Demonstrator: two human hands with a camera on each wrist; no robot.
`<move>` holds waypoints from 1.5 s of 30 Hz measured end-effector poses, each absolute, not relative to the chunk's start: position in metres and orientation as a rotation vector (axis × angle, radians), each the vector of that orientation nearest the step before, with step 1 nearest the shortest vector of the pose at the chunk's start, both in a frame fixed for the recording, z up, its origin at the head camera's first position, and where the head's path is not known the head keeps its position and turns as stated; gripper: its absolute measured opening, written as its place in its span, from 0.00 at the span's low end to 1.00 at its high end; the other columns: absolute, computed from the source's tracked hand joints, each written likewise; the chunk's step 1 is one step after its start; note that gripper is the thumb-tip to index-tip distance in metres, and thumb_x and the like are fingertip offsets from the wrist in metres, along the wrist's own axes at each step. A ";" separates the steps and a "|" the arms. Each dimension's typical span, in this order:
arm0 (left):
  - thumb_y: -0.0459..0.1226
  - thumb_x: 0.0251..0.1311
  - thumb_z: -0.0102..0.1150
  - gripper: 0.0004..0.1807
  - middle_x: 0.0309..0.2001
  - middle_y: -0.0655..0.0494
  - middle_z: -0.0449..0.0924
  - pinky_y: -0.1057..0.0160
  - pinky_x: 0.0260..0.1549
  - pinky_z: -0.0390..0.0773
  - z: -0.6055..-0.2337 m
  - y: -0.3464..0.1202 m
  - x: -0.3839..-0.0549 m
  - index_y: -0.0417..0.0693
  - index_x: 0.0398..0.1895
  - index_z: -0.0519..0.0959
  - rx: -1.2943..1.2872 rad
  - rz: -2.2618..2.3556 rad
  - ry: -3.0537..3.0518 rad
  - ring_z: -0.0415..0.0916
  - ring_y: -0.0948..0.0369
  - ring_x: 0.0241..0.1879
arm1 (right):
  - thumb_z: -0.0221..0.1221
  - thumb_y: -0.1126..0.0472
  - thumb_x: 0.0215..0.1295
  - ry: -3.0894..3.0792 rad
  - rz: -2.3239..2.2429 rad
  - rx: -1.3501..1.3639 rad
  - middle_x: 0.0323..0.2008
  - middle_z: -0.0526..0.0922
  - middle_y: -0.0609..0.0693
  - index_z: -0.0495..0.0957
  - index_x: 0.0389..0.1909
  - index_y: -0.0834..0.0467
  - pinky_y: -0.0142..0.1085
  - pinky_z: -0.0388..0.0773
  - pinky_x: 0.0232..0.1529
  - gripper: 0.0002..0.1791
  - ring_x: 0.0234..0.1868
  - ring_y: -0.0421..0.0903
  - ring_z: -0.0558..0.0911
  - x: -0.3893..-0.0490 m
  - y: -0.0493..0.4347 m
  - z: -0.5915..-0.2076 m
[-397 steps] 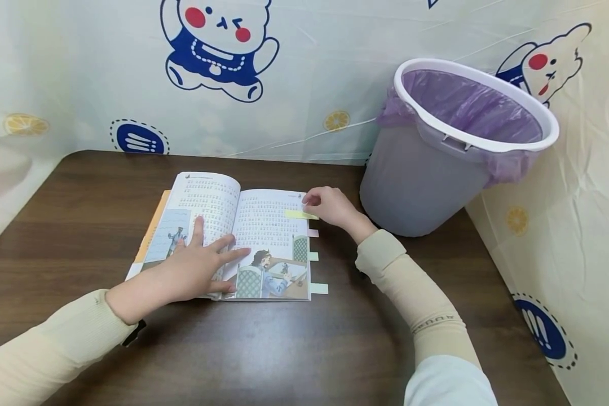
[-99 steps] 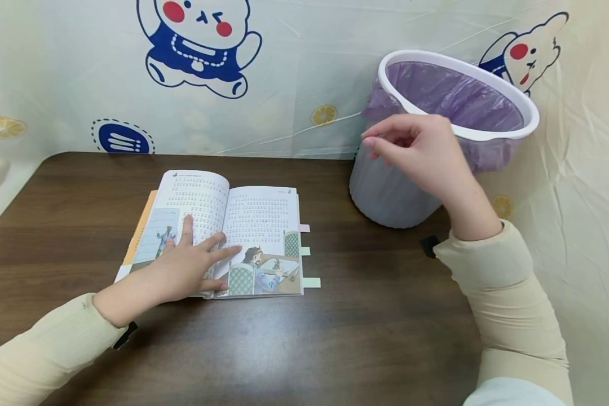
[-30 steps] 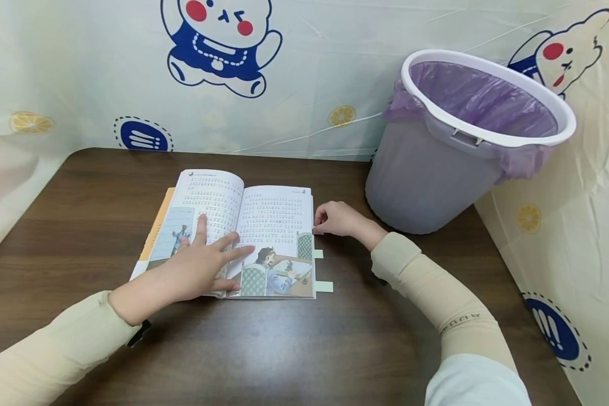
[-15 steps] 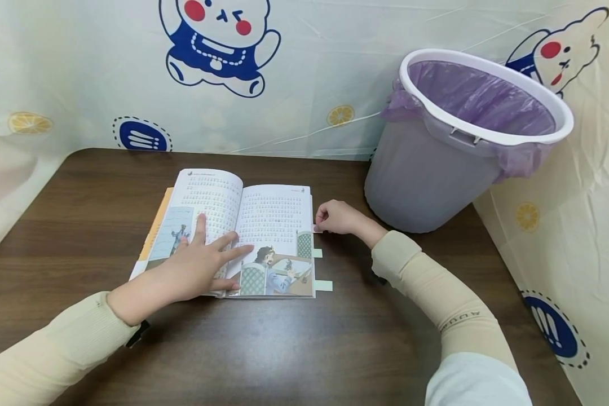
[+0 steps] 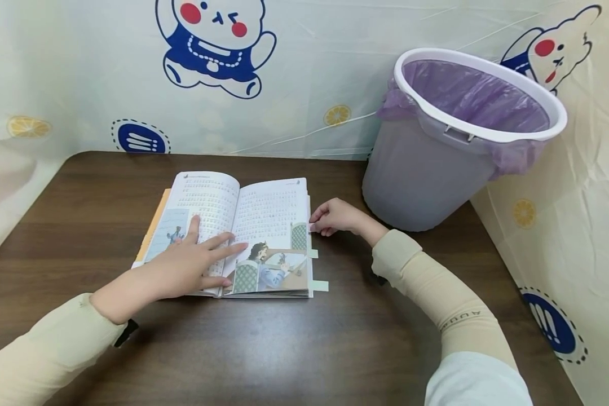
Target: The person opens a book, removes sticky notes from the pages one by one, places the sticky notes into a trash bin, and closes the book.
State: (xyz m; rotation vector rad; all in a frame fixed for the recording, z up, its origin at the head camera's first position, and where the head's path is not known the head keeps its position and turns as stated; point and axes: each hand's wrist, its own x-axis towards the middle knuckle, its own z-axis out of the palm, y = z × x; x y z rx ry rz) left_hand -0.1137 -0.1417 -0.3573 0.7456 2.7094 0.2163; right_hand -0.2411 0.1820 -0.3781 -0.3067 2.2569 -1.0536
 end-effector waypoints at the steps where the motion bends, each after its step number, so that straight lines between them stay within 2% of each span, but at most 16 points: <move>1: 0.57 0.65 0.65 0.40 0.77 0.44 0.61 0.18 0.53 0.61 -0.357 -0.143 -0.114 0.62 0.79 0.65 0.749 0.225 2.705 0.34 0.16 0.70 | 0.64 0.67 0.69 2.250 -1.051 -0.307 0.32 0.85 0.52 0.83 0.47 0.70 0.33 0.82 0.34 0.11 0.29 0.43 0.80 -0.241 0.183 -0.378; 7: 0.56 0.66 0.64 0.40 0.77 0.44 0.61 0.17 0.52 0.61 -0.356 -0.149 -0.115 0.62 0.79 0.64 0.785 0.248 2.695 0.35 0.15 0.69 | 0.63 0.64 0.70 2.218 -1.053 -0.316 0.30 0.84 0.52 0.84 0.45 0.71 0.35 0.83 0.36 0.12 0.30 0.43 0.80 -0.240 0.184 -0.371; 15: 0.53 0.67 0.65 0.38 0.77 0.45 0.62 0.18 0.52 0.61 -0.356 -0.153 -0.115 0.62 0.79 0.65 0.779 0.293 2.702 0.35 0.16 0.69 | 0.59 0.64 0.73 2.169 -1.173 -0.338 0.38 0.83 0.62 0.79 0.45 0.72 0.37 0.83 0.39 0.12 0.31 0.45 0.80 -0.236 0.183 -0.358; 19: 0.50 0.67 0.66 0.35 0.75 0.46 0.66 0.21 0.49 0.68 -0.354 -0.155 -0.113 0.60 0.77 0.68 0.786 0.307 2.751 0.39 0.17 0.69 | 0.58 0.65 0.74 2.149 -1.250 -0.337 0.40 0.82 0.67 0.79 0.44 0.70 0.35 0.83 0.37 0.10 0.29 0.44 0.81 -0.234 0.180 -0.348; 23: 0.46 0.67 0.67 0.29 0.70 0.47 0.73 0.25 0.44 0.75 -0.351 -0.155 -0.112 0.54 0.71 0.76 0.792 0.329 2.832 0.46 0.19 0.69 | 0.58 0.66 0.75 2.098 -1.326 -0.358 0.37 0.85 0.62 0.79 0.44 0.68 0.37 0.85 0.37 0.07 0.29 0.44 0.83 -0.230 0.173 -0.338; 26: 0.43 0.68 0.66 0.24 0.66 0.45 0.76 0.26 0.43 0.76 -0.347 -0.156 -0.113 0.49 0.66 0.80 0.749 0.402 2.875 0.51 0.21 0.69 | 0.57 0.66 0.74 2.064 -1.372 -0.388 0.35 0.86 0.59 0.78 0.44 0.68 0.42 0.86 0.40 0.08 0.30 0.46 0.86 -0.226 0.166 -0.331; 31: 0.40 0.70 0.63 0.21 0.62 0.40 0.80 0.28 0.54 0.72 -0.340 -0.157 -0.113 0.42 0.62 0.81 0.648 0.545 2.903 0.58 0.26 0.69 | 0.54 0.66 0.76 2.036 -1.414 -0.422 0.38 0.86 0.61 0.76 0.47 0.69 0.47 0.86 0.43 0.09 0.33 0.49 0.88 -0.220 0.150 -0.319; 33: 0.39 0.70 0.62 0.20 0.56 0.40 0.83 0.34 0.54 0.76 -0.335 -0.158 -0.114 0.41 0.62 0.81 0.618 0.609 2.918 0.72 0.32 0.62 | 0.54 0.66 0.77 2.031 -1.418 -0.440 0.41 0.86 0.62 0.76 0.48 0.68 0.46 0.86 0.42 0.09 0.33 0.49 0.89 -0.220 0.142 -0.313; 34: 0.39 0.71 0.61 0.20 0.48 0.40 0.86 0.38 0.50 0.79 -0.332 -0.158 -0.114 0.41 0.62 0.81 0.596 0.645 2.925 0.80 0.37 0.53 | 0.54 0.66 0.77 2.033 -1.415 -0.457 0.42 0.86 0.62 0.76 0.49 0.68 0.46 0.86 0.42 0.09 0.33 0.50 0.89 -0.220 0.138 -0.310; 35: 0.39 0.71 0.60 0.19 0.40 0.41 0.87 0.43 0.43 0.81 -0.330 -0.158 -0.115 0.41 0.61 0.81 0.575 0.679 2.936 0.83 0.42 0.41 | 0.54 0.66 0.77 2.032 -1.415 -0.471 0.42 0.86 0.63 0.75 0.49 0.68 0.45 0.86 0.40 0.09 0.33 0.50 0.89 -0.219 0.134 -0.307; 37: 0.39 0.72 0.59 0.18 0.27 0.47 0.82 0.52 0.29 0.77 -0.325 -0.158 -0.118 0.41 0.61 0.82 0.538 0.743 2.959 0.76 0.54 0.24 | 0.54 0.67 0.76 2.027 -1.420 -0.494 0.43 0.86 0.64 0.75 0.48 0.68 0.43 0.87 0.38 0.08 0.33 0.51 0.89 -0.219 0.127 -0.302; 39: 0.39 0.72 0.58 0.17 0.23 0.50 0.80 0.55 0.23 0.68 -0.321 -0.156 -0.122 0.41 0.59 0.83 0.517 0.812 2.973 0.65 0.58 0.17 | 0.54 0.68 0.76 2.018 -1.426 -0.509 0.43 0.86 0.64 0.75 0.47 0.68 0.42 0.87 0.36 0.07 0.32 0.52 0.89 -0.218 0.120 -0.298; 40: 0.39 0.73 0.58 0.17 0.25 0.48 0.82 0.54 0.24 0.70 -0.319 -0.155 -0.125 0.41 0.58 0.83 0.512 0.837 2.978 0.68 0.57 0.18 | 0.54 0.68 0.76 2.014 -1.429 -0.511 0.42 0.86 0.63 0.75 0.47 0.68 0.42 0.87 0.35 0.06 0.31 0.52 0.89 -0.218 0.117 -0.298; 42: 0.40 0.73 0.57 0.17 0.38 0.44 0.87 0.50 0.33 0.77 -0.316 -0.152 -0.128 0.40 0.57 0.84 0.518 0.885 2.976 0.77 0.53 0.27 | 0.54 0.69 0.76 2.005 -1.432 -0.508 0.41 0.86 0.63 0.75 0.46 0.68 0.41 0.87 0.34 0.06 0.30 0.52 0.89 -0.218 0.111 -0.296; 44: 0.41 0.74 0.57 0.17 0.49 0.41 0.86 0.45 0.42 0.79 -0.313 -0.149 -0.131 0.40 0.57 0.83 0.520 0.932 2.965 0.83 0.48 0.38 | 0.55 0.68 0.76 2.012 -1.421 -0.516 0.39 0.86 0.63 0.76 0.45 0.67 0.41 0.87 0.33 0.05 0.29 0.51 0.89 -0.218 0.103 -0.294; 45: 0.42 0.75 0.56 0.18 0.51 0.41 0.85 0.44 0.47 0.79 -0.311 -0.148 -0.131 0.40 0.58 0.83 0.515 0.951 2.958 0.83 0.46 0.44 | 0.55 0.68 0.76 2.021 -1.411 -0.525 0.38 0.86 0.63 0.76 0.44 0.67 0.41 0.87 0.33 0.05 0.29 0.51 0.89 -0.219 0.099 -0.293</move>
